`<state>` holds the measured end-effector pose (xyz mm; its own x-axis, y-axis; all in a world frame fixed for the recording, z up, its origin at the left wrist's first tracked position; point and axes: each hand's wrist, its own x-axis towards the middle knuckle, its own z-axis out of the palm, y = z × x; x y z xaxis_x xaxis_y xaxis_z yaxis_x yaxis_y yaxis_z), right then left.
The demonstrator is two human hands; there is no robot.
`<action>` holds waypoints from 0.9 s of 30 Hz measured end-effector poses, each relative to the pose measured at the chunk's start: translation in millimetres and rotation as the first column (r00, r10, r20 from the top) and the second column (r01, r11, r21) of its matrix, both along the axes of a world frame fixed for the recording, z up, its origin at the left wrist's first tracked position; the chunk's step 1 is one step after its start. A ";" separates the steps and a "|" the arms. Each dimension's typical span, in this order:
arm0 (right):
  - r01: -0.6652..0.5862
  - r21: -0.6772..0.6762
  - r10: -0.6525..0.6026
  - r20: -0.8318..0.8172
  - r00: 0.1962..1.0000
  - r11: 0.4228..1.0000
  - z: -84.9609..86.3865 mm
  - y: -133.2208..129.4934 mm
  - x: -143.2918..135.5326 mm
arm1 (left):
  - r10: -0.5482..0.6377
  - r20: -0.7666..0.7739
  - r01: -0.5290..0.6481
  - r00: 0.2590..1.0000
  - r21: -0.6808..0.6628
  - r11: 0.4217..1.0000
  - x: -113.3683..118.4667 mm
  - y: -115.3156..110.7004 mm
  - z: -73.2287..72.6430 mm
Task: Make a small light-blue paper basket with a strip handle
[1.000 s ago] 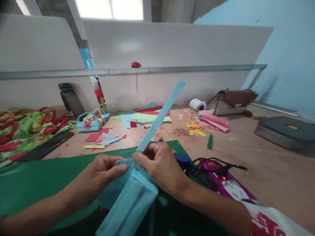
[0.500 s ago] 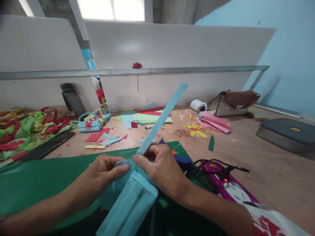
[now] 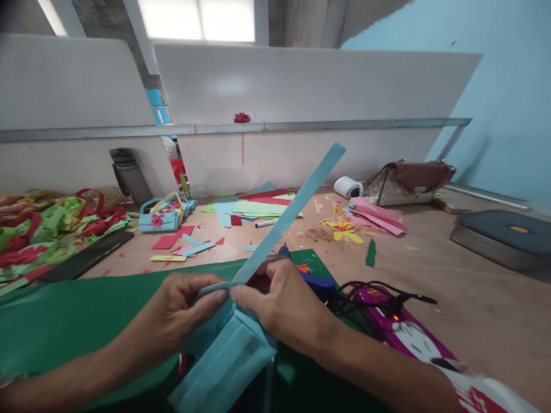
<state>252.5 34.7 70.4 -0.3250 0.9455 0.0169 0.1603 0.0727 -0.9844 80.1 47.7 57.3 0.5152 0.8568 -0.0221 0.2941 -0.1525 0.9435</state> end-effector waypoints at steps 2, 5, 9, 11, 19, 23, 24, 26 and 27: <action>-0.015 0.014 0.015 -0.001 1.000 1.000 2.3 -1.5 -1.1 | -0.002 -0.019 0.003 1.000 0.057 0.998 1.3 -1.6 2.2; 0.019 0.075 -0.024 0.067 0.997 0.997 4.7 -2.9 -2.3 | 0.003 -0.057 0.002 0.998 0.088 0.996 2.8 -3.4 6.4; 0.029 0.123 -0.042 0.106 0.993 0.992 6.0 -3.6 -3.2 | 0.026 -0.099 -0.018 0.995 0.083 0.996 2.9 -3.4 12.3; 0.044 0.119 -0.057 0.107 0.993 0.992 5.8 -3.3 -4.3 | 0.026 -0.093 -0.019 0.995 0.082 0.996 2.2 -2.0 14.3; 0.119 0.105 -0.129 0.091 0.988 0.987 4.2 -0.7 -10.8 | 0.006 -0.061 0.002 0.998 0.135 0.991 -2.5 2.4 19.4; 0.130 0.101 -0.136 0.054 0.989 0.986 2.8 1.1 -12.7 | 0.032 -0.076 -0.021 0.997 0.146 0.989 -1.2 2.8 19.4; 0.125 0.106 -0.131 0.044 0.990 0.986 2.2 1.5 -12.9 | 0.036 -0.076 -0.025 0.996 0.142 0.990 -0.6 3.2 19.0; 0.125 0.111 -0.130 0.041 0.991 0.986 1.2 2.1 -12.9 | 0.046 -0.065 -0.036 0.997 0.150 0.988 0.7 4.1 17.9; 0.130 0.112 -0.136 0.047 0.990 0.985 0.8 2.3 -12.9 | 0.051 -0.057 -0.041 0.997 0.158 0.987 1.1 4.5 17.3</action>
<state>239.6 36.9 71.3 -0.1999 0.9740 0.1070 0.2283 0.1525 -0.9616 81.2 52.2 74.6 0.4768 0.8750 0.0841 0.3602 -0.2817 0.8893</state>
